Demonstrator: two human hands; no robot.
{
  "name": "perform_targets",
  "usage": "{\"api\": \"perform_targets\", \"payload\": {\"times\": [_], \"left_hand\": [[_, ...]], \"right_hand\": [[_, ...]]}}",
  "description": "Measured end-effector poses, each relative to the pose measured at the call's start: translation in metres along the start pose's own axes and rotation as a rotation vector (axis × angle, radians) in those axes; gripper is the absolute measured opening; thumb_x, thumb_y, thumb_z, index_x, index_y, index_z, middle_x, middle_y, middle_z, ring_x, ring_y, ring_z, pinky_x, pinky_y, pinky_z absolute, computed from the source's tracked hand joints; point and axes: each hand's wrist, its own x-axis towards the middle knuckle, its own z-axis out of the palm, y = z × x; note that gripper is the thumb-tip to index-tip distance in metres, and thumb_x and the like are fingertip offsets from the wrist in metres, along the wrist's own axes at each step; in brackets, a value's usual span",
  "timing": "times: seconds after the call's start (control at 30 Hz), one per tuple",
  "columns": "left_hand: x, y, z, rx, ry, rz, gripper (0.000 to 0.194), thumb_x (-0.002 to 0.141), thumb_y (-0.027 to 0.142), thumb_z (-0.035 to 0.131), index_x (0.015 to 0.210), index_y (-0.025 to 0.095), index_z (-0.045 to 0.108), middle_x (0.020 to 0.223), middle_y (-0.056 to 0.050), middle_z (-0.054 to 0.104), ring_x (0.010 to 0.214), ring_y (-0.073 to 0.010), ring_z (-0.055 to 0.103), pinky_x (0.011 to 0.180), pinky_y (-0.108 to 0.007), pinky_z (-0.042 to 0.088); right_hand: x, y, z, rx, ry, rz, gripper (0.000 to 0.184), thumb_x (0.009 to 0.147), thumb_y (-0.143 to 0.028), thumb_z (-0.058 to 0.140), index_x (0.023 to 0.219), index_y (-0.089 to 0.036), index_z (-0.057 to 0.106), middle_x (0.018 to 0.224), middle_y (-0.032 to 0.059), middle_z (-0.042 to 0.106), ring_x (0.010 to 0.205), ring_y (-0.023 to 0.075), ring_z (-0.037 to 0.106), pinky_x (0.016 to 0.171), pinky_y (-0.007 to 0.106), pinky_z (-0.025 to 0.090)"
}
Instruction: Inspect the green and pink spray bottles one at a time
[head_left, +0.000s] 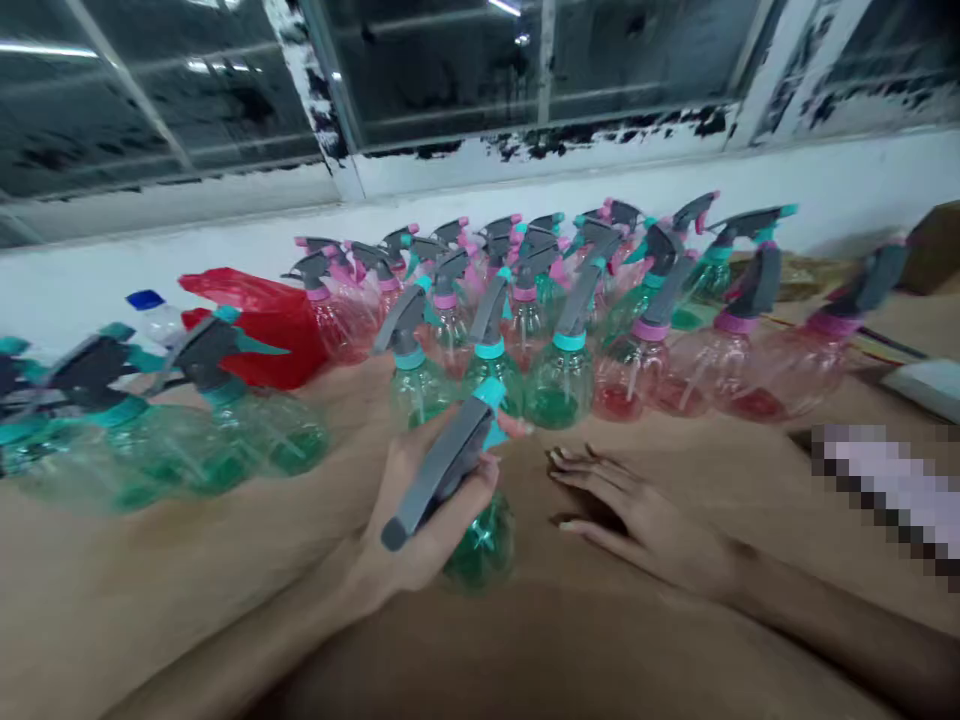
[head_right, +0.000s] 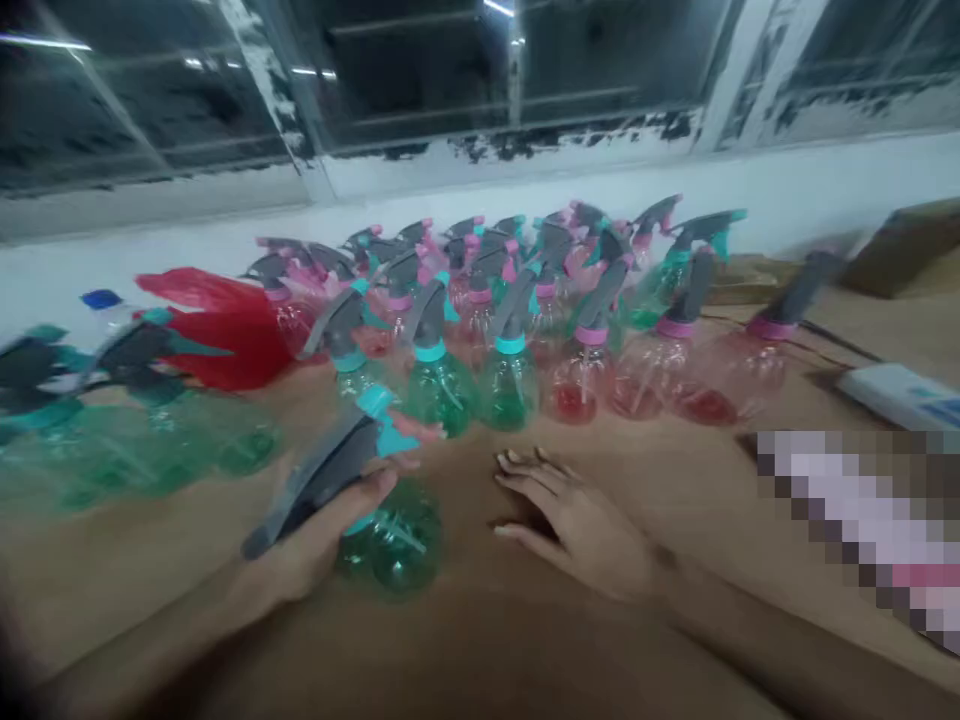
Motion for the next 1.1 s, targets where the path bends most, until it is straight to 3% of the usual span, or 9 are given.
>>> {"api": "perform_targets", "payload": {"times": [0.1, 0.2, 0.4, 0.93, 1.1], "left_hand": [[-0.004, -0.006, 0.000, -0.017, -0.010, 0.055, 0.009, 0.075, 0.024, 0.050, 0.078, 0.025, 0.059, 0.067, 0.002, 0.061, 0.055, -0.0171, 0.057, 0.059, -0.032, 0.049], [-0.005, -0.009, 0.001, -0.016, -0.004, 0.078, 0.013, 0.078, 0.025, 0.049, 0.083, 0.026, 0.061, 0.075, 0.000, 0.065, 0.060, -0.0184, 0.060, 0.062, -0.034, 0.050], [-0.003, -0.009, 0.008, 0.034, 0.073, 0.061, 0.028, 0.086, 0.030, 0.047, 0.112, 0.029, 0.058, 0.064, 0.003, 0.058, 0.053, -0.0175, 0.055, 0.054, -0.032, 0.046], [-0.002, -0.004, 0.010, 0.034, 0.140, 0.131, 0.034, 0.079, 0.023, 0.050, 0.111, 0.027, 0.062, 0.058, 0.004, 0.057, 0.049, -0.0166, 0.054, 0.048, -0.029, 0.043], [0.000, -0.001, 0.010, 0.052, 0.185, 0.185, 0.029, 0.078, 0.020, 0.051, 0.104, 0.024, 0.063, 0.065, 0.003, 0.064, 0.050, -0.0150, 0.057, 0.049, -0.027, 0.048]], "right_hand": [[0.001, -0.001, -0.001, 0.026, 0.020, -0.013, 0.047, 0.091, -0.044, 0.049, 0.133, -0.021, 0.046, 0.138, 0.0077, 0.051, 0.130, 0.0228, 0.043, 0.112, 0.050, 0.029], [0.001, -0.001, -0.001, 0.042, 0.032, -0.008, 0.046, 0.091, -0.044, 0.050, 0.132, -0.022, 0.047, 0.137, 0.0077, 0.052, 0.130, 0.0233, 0.043, 0.111, 0.051, 0.030], [0.001, -0.001, -0.001, 0.043, 0.031, -0.006, 0.049, 0.091, -0.045, 0.050, 0.134, -0.022, 0.045, 0.138, 0.0079, 0.051, 0.130, 0.0227, 0.043, 0.112, 0.051, 0.028], [0.003, -0.004, 0.002, 0.012, 0.044, -0.030, 0.053, 0.091, -0.047, 0.049, 0.136, -0.021, 0.041, 0.137, 0.0093, 0.052, 0.130, 0.0237, 0.042, 0.110, 0.050, 0.032], [0.011, -0.027, -0.003, 0.002, 0.057, -0.024, 0.065, 0.085, -0.054, 0.053, 0.138, -0.019, 0.037, 0.139, 0.0137, 0.049, 0.129, 0.0275, 0.044, 0.104, 0.051, 0.038]]}}
